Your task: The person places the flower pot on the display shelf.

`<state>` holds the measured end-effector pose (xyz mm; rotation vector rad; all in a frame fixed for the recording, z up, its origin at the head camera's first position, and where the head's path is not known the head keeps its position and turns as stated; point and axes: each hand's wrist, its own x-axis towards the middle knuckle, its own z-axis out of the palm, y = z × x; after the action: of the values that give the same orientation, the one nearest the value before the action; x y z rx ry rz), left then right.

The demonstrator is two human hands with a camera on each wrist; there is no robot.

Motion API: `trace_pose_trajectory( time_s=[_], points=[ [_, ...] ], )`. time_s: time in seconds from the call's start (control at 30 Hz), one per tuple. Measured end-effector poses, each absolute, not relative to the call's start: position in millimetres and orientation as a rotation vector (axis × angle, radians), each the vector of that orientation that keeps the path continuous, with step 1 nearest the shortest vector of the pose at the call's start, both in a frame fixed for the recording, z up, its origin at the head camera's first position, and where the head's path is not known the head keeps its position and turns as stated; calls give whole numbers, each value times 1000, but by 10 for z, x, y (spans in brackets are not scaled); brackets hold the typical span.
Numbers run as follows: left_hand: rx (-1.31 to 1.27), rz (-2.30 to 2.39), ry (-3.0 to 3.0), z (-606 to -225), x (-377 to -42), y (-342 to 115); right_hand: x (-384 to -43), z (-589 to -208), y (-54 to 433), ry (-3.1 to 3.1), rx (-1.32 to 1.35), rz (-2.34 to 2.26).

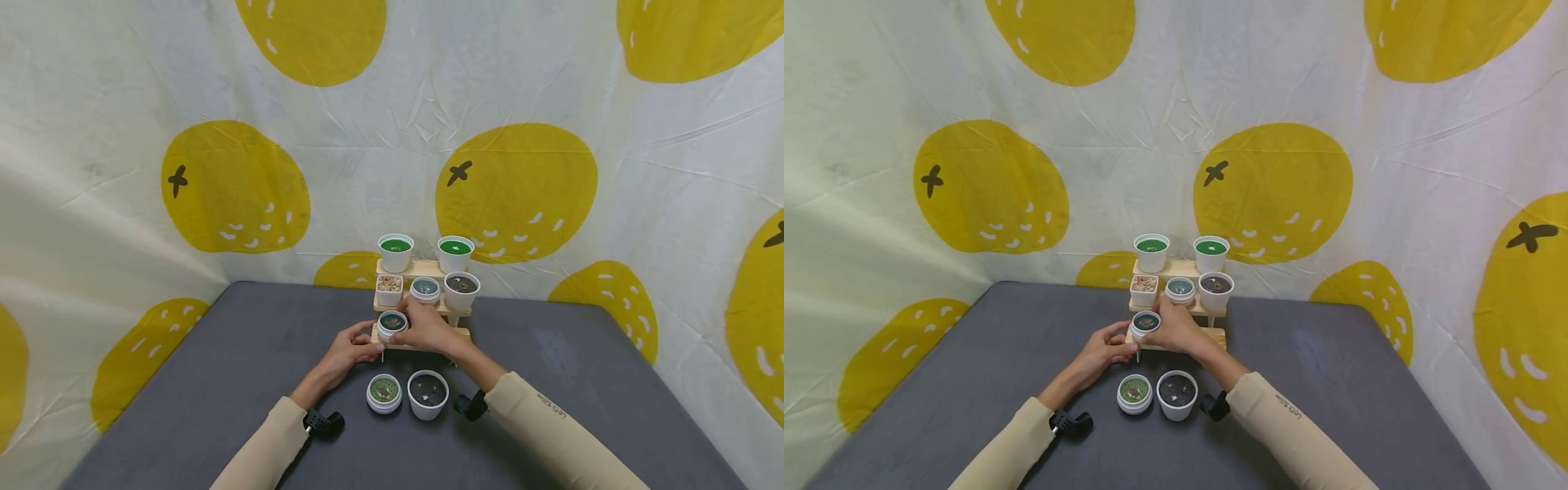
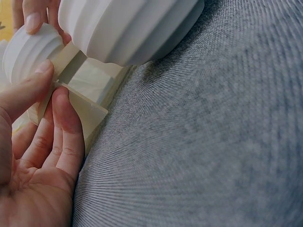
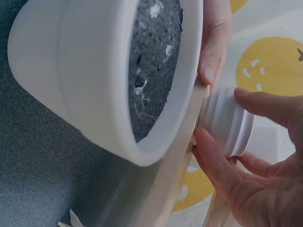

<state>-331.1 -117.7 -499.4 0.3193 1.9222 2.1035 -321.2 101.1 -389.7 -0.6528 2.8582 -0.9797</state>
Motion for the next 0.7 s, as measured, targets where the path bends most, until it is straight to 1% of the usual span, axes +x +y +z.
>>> trace_pose_trajectory(
  time_s=[0.7],
  points=[
    [308, 2098, 1929, -4993, -3318, -1176, -3218, -3888, 1022, 2807, -613, -1046]
  ],
)
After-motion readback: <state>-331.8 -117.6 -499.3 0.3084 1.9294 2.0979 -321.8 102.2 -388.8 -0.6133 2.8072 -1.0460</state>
